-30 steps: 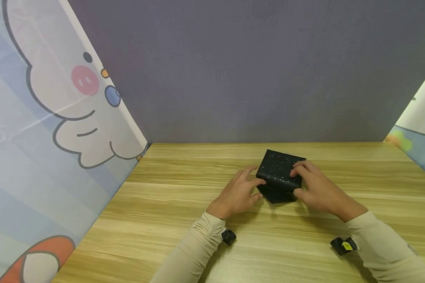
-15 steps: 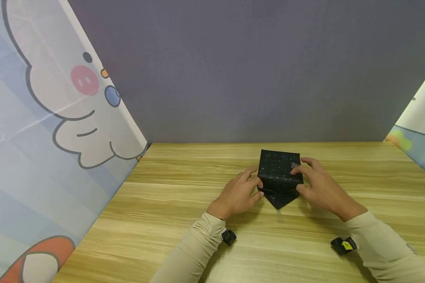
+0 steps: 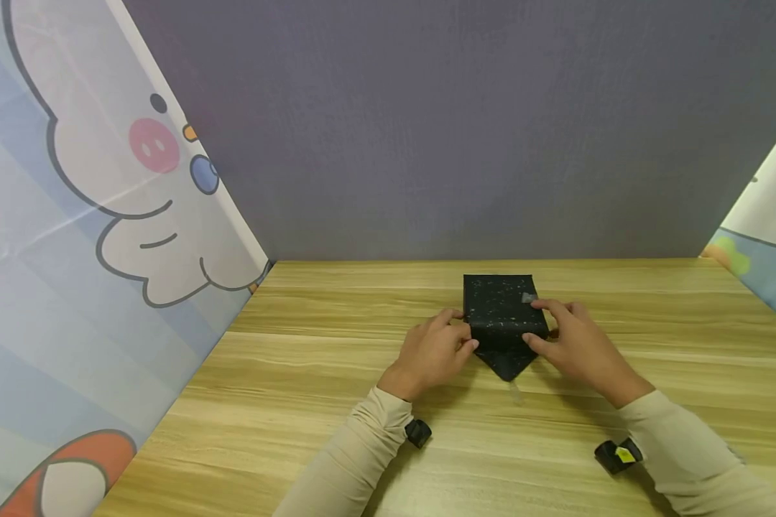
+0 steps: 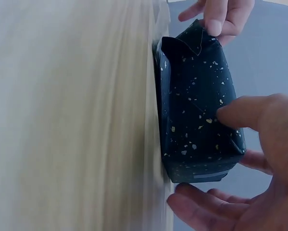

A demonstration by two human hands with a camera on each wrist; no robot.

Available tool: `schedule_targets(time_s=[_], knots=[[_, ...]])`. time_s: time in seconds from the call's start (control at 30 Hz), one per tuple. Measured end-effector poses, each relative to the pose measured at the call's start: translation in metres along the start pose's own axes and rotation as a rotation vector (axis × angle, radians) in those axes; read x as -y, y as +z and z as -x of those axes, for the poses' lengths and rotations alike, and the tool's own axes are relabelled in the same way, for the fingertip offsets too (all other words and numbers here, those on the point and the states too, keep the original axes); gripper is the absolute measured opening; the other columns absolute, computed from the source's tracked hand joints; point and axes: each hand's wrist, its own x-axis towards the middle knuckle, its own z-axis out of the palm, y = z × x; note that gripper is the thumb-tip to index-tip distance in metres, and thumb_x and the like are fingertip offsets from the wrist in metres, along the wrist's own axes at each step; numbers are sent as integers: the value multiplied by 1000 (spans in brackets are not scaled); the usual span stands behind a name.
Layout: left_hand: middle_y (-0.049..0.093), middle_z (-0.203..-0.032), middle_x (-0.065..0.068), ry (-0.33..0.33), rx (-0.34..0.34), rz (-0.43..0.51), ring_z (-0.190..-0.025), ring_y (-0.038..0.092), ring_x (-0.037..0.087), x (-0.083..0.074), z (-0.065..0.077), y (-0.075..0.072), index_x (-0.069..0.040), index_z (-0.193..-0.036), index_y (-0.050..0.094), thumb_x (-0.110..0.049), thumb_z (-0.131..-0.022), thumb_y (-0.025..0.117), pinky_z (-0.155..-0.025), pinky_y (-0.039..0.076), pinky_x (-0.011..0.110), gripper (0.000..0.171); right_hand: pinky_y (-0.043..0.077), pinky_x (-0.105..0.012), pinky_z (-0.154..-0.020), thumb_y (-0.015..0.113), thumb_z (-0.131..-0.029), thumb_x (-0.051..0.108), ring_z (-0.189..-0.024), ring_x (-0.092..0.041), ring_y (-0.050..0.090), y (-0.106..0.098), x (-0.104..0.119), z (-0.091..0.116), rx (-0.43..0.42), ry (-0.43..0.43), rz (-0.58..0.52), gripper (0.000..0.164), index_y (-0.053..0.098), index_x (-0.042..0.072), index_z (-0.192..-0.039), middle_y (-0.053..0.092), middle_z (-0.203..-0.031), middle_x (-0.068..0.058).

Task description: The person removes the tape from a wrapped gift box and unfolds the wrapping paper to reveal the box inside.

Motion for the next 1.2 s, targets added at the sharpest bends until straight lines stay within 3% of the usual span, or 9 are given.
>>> schedule_targets(time_s=[0.27,0.43,0.57,0.73,0.93,1.1,1.2], knots=[[60,-132,-2,-28,-24,-4,-78,66,10,-1,-1,1,-30,-83,70,-42,-95,69,-56,47,24,17,51,-48,-73,67,-89,15,-96,-39,62,1,2,-2,63,19,-107,70,35,-5,-148,47,-126,-36],[57,-136,1,-12,19,33,-78,63,10,-2,-2,-1,-27,-99,70,-38,-94,71,-55,45,24,12,51,-50,-76,66,-87,10,-106,-46,59,-1,1,-1,92,18,-145,76,28,-6,-152,48,-130,-37],[56,-135,1,0,47,48,-79,60,8,-1,-1,-2,-27,-117,65,-34,-95,72,-57,45,23,24,49,-54,-79,64,-83,5,-113,-50,55,-2,-1,-1,96,7,-138,79,27,-4,-153,49,-131,-38],[57,-133,2,38,32,45,-68,53,6,1,0,-2,-30,-132,57,-25,-93,74,-49,40,22,42,49,-55,-79,60,-79,-4,-110,-50,57,0,-4,0,86,-37,-118,80,27,-3,-152,51,-129,-38],[56,-134,6,50,37,25,-58,49,8,2,1,-1,-30,-154,39,-19,-94,70,-42,35,21,69,50,-56,-78,58,-83,-8,-112,-51,57,0,-9,0,89,-69,-116,80,23,0,-155,50,-132,-38],[53,-138,8,37,64,12,-53,45,8,3,1,-1,-32,-157,37,-16,-94,65,-40,31,22,70,53,-56,-79,60,-86,-5,-102,-47,63,-1,-14,1,79,-82,-167,77,24,0,-154,55,-126,-36],[50,-142,8,16,56,12,-58,50,10,4,0,-1,-31,-154,42,-19,-95,65,-41,32,22,64,54,-56,-80,61,-87,-3,-101,-46,64,-1,-15,0,85,-89,-177,76,24,1,-154,55,-125,-36]])
